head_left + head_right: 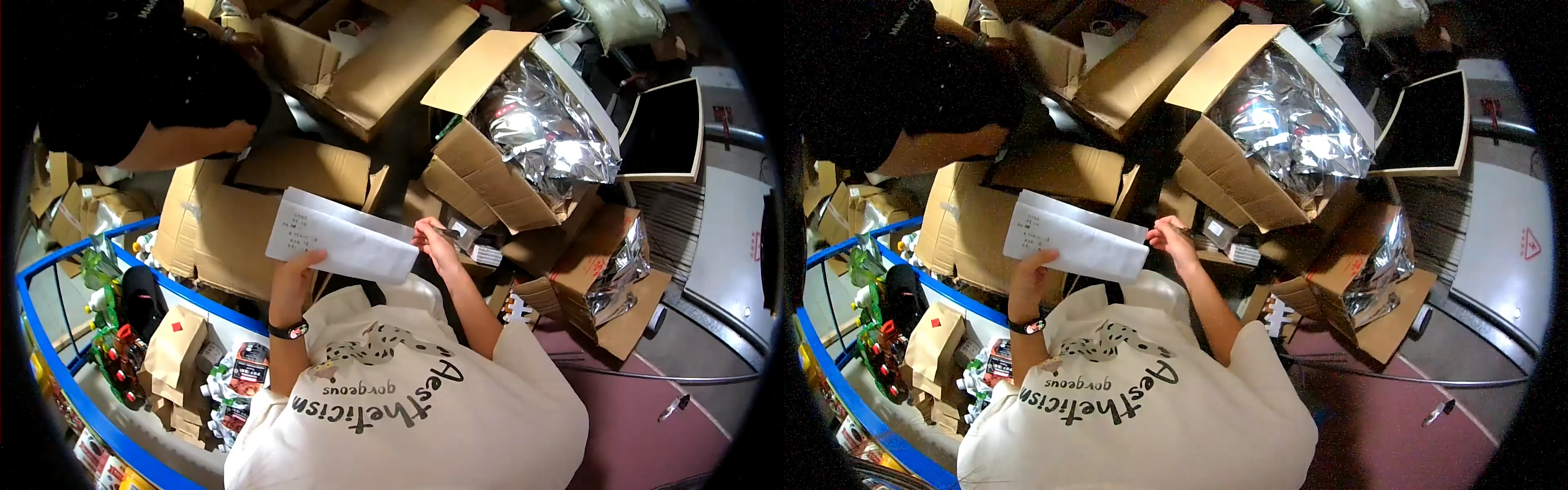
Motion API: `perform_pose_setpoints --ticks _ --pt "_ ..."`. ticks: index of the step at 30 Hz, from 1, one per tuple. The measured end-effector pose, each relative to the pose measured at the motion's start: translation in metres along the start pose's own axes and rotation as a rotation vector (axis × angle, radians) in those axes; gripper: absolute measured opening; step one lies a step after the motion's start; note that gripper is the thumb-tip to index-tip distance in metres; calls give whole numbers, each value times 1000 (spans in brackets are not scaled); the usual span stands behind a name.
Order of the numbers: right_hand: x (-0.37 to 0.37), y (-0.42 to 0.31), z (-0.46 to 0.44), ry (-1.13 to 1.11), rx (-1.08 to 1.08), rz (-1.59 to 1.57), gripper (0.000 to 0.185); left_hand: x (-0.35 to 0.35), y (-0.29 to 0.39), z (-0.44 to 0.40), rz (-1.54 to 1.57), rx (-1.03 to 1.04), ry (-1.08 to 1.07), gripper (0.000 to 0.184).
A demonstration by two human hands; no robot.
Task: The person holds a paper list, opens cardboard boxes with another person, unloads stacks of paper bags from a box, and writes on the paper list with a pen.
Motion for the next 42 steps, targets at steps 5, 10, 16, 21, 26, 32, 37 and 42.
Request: perform_pose_setpoints --ticks 5,10,16,21,26,32,37,42 --pt "6 -6 -5 22 7 45 16 -12 -3 -7 31 -15 23 25" --pt "17 -17 -1 10 -15 48 16 -28 2 -14 -216 158 -24 22" --pt "11 7 -6 7 -60 -29 15 -16 17 -11 -108 59 34 33" --pt "0 29 4 46 -45 -90 13 23 33 7 -155 112 -46 34" --pt "-23 48 11 127 -65 -93 15 36 32 9 -200 148 -123 30" --pt "-62 84 4 259 -55 -167 17 55 34 17 -196 202 -173 29" --pt "-107 152 -7 394 34 -129 19 62 33 29 -193 249 -199 29" --pt "-218 313 -51 770 9 317 21 45 22 26 -193 176 -253 29"
Point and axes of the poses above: each hand's wrist, its own z-axis away from the middle knuckle, its own x-axis out of the palm, y = z × x, the point moved 5 cm from there along -z, towards the middle knuckle, and after that the axes turned 2 degrees about x, right-handed, at the moved point
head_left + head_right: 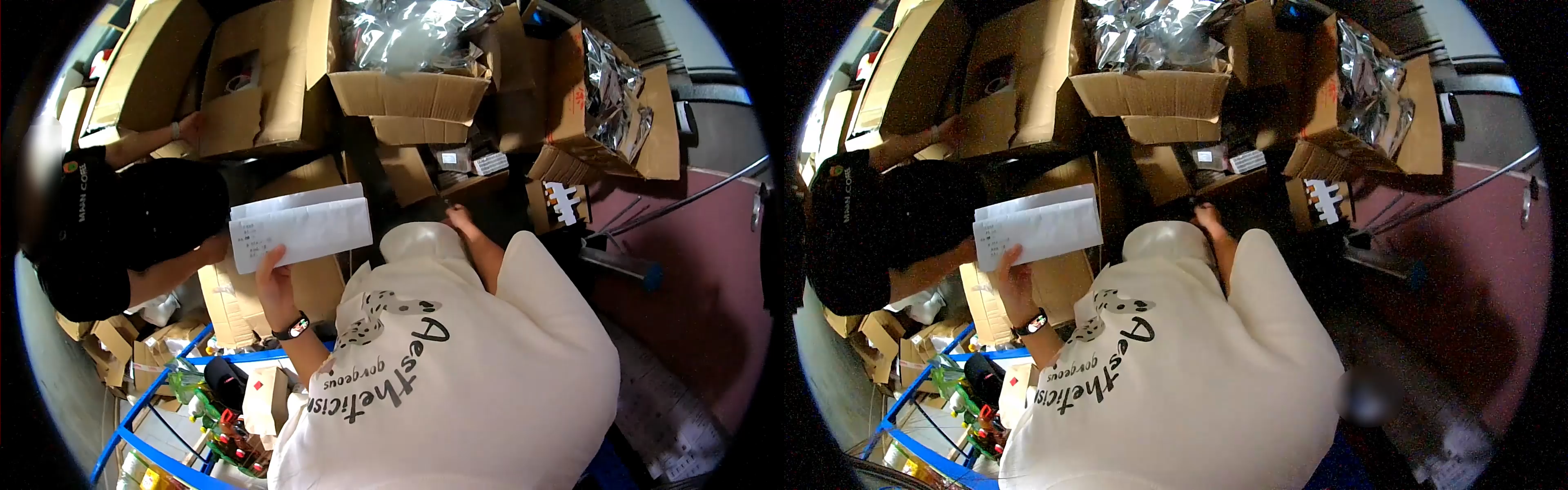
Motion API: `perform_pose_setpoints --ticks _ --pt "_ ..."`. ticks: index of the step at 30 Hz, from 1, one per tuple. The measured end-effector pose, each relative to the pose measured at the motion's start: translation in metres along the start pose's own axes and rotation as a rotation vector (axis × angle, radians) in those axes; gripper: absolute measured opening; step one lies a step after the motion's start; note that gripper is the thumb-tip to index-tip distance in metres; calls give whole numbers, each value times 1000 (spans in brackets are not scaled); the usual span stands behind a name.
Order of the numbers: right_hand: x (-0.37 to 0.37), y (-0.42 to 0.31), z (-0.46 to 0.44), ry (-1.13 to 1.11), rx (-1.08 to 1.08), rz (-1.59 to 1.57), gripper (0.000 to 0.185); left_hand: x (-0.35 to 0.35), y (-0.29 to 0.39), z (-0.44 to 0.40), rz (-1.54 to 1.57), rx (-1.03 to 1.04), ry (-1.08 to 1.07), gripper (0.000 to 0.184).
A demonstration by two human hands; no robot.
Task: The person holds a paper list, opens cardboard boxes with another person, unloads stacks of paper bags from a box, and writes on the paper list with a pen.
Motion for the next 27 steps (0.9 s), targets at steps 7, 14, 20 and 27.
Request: perform_pose_setpoints --ticks 7,14,20,27 --pt "-34 18 30 -62 171 299 39 -11 -10 9 72 -8 76 33" --pt "-36 -60 67 -65 81 385 37 -31 -21 7 30 -81 65 34" --pt "-28 -46 52 -33 41 253 28 -29 -23 8 61 -47 26 34" --pt "-26 -37 46 -66 69 160 30 -31 -24 9 35 -78 38 35"
Point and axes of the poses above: each hand's wrist, its own z-axis away from the middle knuckle, its own x-axis out of the palm, y = z × x, the point moved 5 cm from there along -z, towards the middle knuckle, and after that the axes turned 2 degrees about x, right-handed, at the moved point
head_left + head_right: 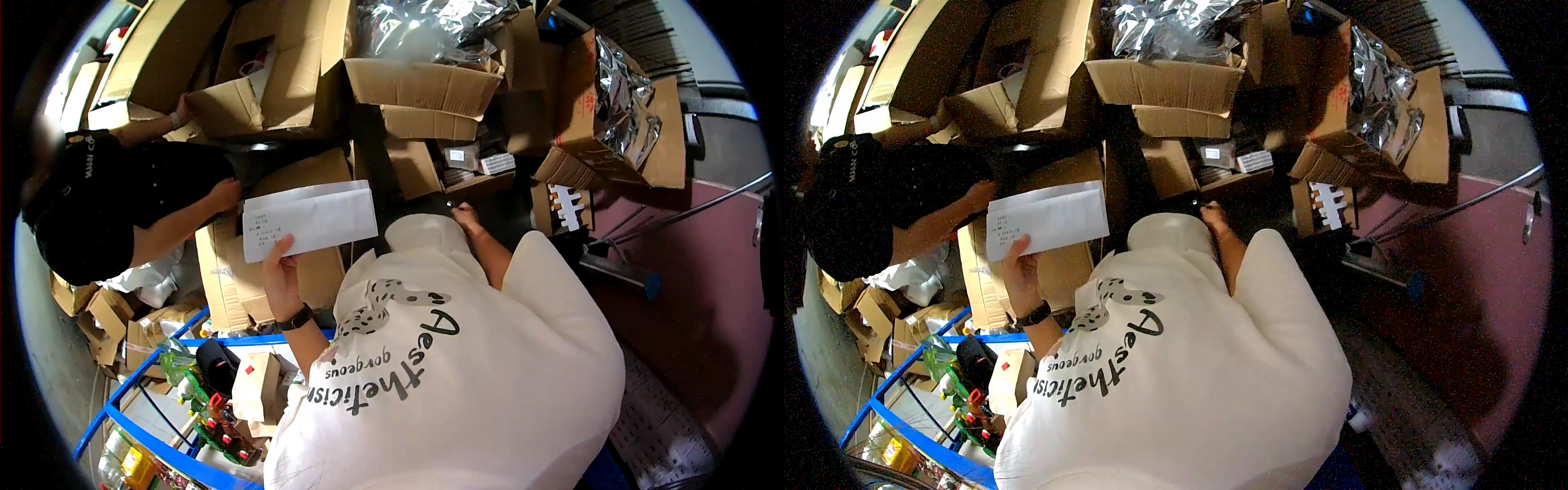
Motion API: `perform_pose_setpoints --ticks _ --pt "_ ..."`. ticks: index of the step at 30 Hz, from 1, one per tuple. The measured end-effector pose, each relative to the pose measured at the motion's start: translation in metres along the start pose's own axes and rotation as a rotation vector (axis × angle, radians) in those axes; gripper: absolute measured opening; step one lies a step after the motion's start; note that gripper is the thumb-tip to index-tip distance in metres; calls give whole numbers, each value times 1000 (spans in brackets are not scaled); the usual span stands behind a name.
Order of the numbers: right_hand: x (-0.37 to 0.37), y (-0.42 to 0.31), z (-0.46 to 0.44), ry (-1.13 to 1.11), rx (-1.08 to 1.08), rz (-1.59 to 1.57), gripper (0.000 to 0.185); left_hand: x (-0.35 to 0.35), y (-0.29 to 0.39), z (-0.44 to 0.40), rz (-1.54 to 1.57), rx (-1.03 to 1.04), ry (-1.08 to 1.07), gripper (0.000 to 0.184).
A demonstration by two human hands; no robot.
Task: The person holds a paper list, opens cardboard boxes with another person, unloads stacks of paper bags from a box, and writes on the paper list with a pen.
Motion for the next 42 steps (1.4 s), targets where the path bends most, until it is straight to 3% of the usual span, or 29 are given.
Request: perform_pose_setpoints --ticks 17,26,32,42 --pt "-1 -4 -3 57 -13 66 26 7 4 5 -12 40 22 26" --pt "-12 -29 21 34 -37 279 33 5 5 10 -34 43 87 29" --pt "1 -10 2 2 -156 85 31 0 -2 7 7 25 20 30" --pt "21 0 -5 -30 -159 -12 38 -6 -3 4 2 16 -21 16"
Point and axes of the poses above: each hand's wrist, its own z-axis away from the middle knuckle, its own x-axis out of the palm, y = z × x, the point moved 5 cm from there along -z, towards the middle knuckle, and after that the axes turned 2 degrees about x, right-handed, at the moved point
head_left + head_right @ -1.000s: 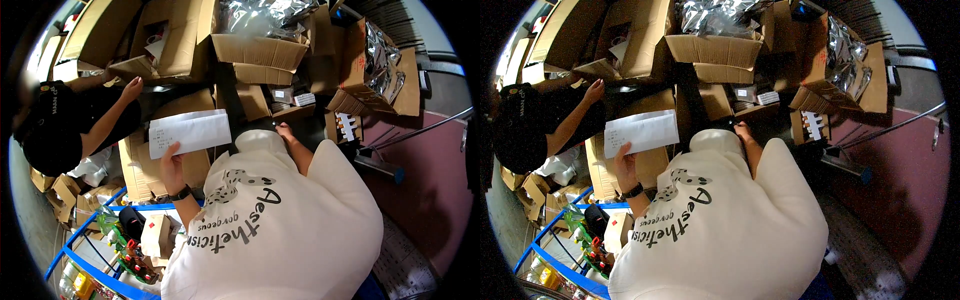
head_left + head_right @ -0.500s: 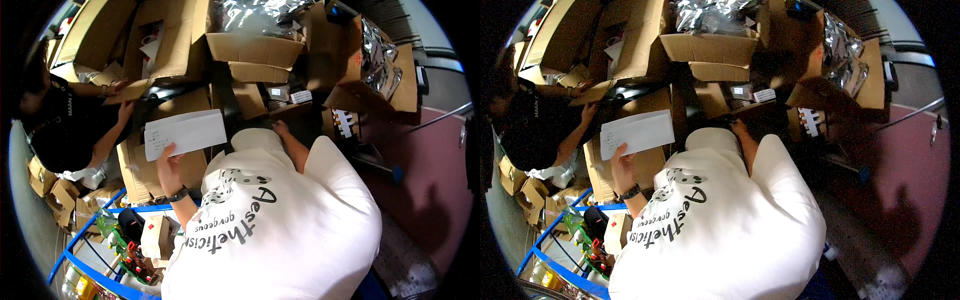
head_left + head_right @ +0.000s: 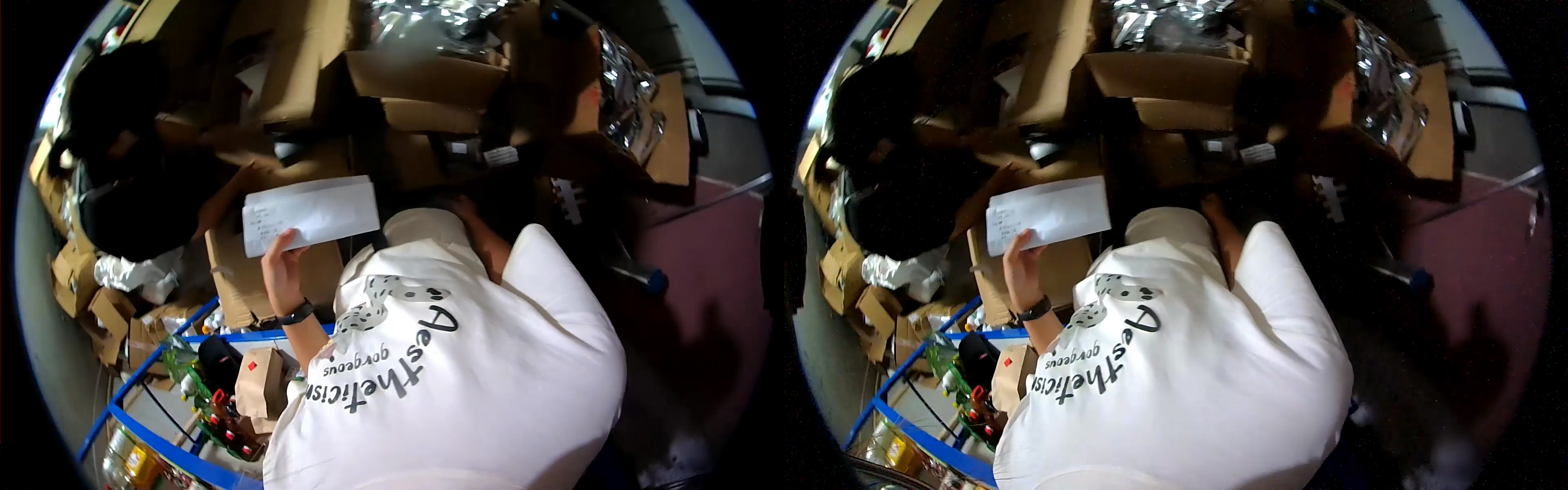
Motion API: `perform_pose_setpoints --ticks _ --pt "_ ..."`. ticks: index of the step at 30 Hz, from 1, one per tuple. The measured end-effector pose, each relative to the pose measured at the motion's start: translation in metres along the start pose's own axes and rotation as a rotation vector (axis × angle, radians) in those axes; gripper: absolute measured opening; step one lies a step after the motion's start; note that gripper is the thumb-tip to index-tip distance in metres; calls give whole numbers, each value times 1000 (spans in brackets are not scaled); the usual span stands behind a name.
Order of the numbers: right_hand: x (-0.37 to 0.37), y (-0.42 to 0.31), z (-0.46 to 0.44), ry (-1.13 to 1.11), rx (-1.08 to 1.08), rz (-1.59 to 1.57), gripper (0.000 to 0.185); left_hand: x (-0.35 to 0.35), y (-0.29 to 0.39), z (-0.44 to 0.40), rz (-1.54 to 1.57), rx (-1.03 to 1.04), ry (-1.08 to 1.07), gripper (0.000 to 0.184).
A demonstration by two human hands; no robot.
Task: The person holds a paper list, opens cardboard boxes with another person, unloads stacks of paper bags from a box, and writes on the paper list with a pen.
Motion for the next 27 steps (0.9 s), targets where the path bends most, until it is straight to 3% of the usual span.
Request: perform_pose_setpoints --ticks 11,15,18,23,27 --pt "-13 -8 -12 -80 -177 21 36 -3 0 1 10 -34 47 18" --pt "14 48 -67 -169 -315 -49 33 -8 -3 -1 33 -41 58 21" --pt "-31 -26 -5 -109 -179 134 33 -7 -3 -1 47 -46 64 21" --pt "0 32 -67 -129 -117 148 41 -5 -5 1 89 -55 70 23" --pt "-9 -8 -42 -150 -120 10 39 -7 -5 1 71 -68 77 25"
Point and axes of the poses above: each hand's wrist, its own z-axis away from the middle knuckle, its own x-axis out of the palm, y = z × x, the point moved 5 cm from there along -z, towards the middle knuckle, and after that the axes turned 2 degrees about x, right-handed, at the moved point
